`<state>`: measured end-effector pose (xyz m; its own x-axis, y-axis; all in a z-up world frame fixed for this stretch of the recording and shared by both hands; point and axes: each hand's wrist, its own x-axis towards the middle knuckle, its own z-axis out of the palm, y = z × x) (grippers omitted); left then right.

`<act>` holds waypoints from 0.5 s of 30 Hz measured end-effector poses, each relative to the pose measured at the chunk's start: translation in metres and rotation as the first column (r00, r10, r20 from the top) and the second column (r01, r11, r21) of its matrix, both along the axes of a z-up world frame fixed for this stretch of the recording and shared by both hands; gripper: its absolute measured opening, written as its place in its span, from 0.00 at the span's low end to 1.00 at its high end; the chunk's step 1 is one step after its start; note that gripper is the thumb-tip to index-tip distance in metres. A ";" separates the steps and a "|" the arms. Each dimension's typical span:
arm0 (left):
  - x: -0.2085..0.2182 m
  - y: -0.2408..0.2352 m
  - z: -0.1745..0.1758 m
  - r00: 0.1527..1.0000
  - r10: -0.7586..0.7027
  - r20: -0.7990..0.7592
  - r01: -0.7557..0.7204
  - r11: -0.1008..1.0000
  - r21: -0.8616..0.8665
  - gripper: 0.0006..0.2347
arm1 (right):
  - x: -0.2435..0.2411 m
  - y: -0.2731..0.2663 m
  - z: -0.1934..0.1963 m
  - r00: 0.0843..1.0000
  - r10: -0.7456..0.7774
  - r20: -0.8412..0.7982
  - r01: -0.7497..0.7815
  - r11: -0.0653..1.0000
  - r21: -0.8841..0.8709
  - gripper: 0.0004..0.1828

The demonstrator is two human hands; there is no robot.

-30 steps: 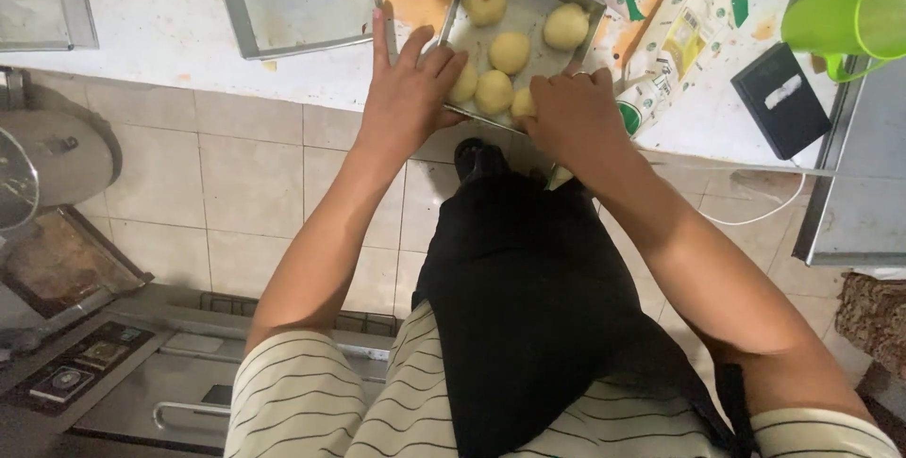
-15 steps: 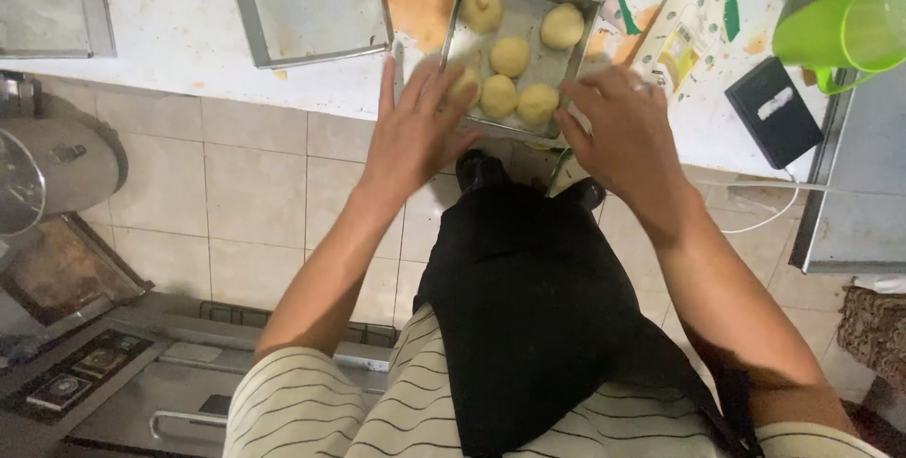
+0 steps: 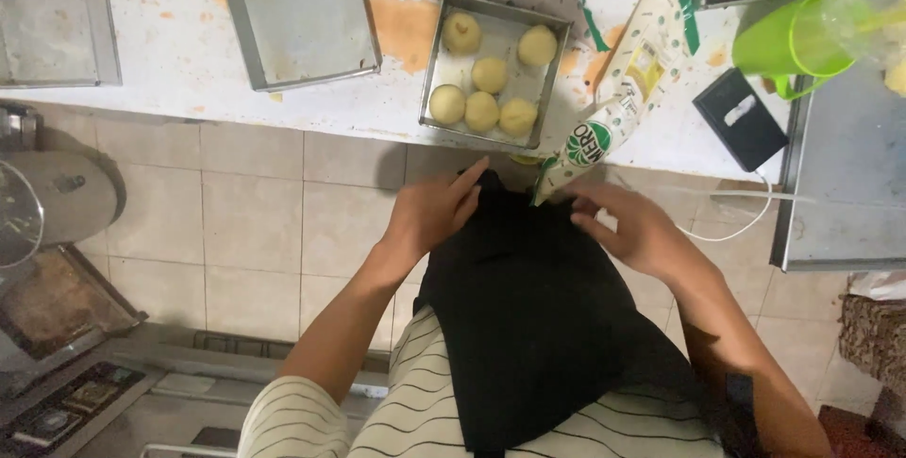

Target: The person shapes small portions of dough into round balls by hand and places them into a metal baking tray. They repeatedly pick up dough pieces, roll them between their palms, and arrange them in the tray.

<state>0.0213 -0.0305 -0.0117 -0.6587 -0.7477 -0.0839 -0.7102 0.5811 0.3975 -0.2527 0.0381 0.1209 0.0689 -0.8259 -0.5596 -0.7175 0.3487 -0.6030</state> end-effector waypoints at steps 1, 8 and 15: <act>-0.006 -0.007 0.007 1.000 0.000 -0.003 0.000 1.000 -0.008 0.17 | -0.004 0.003 0.001 1.000 0.000 -0.003 0.000 1.000 -0.008 0.22; -0.032 -0.021 0.023 0.979 0.054 -0.197 -0.022 0.986 0.163 0.10 | -0.072 0.051 -0.007 0.976 -0.166 0.139 0.119 0.948 0.294 0.24; -0.081 -0.011 0.060 0.978 -0.128 -0.164 0.156 0.973 0.169 0.14 | -0.200 0.113 0.019 0.603 -0.793 0.084 0.687 0.570 0.450 0.26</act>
<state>-0.0601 -0.0416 0.0488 -0.7725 -0.6271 -0.1001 -0.5493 0.5807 0.6008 -0.4527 0.1516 0.1397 -0.2993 -0.4056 -0.8636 0.0512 0.8970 -0.4390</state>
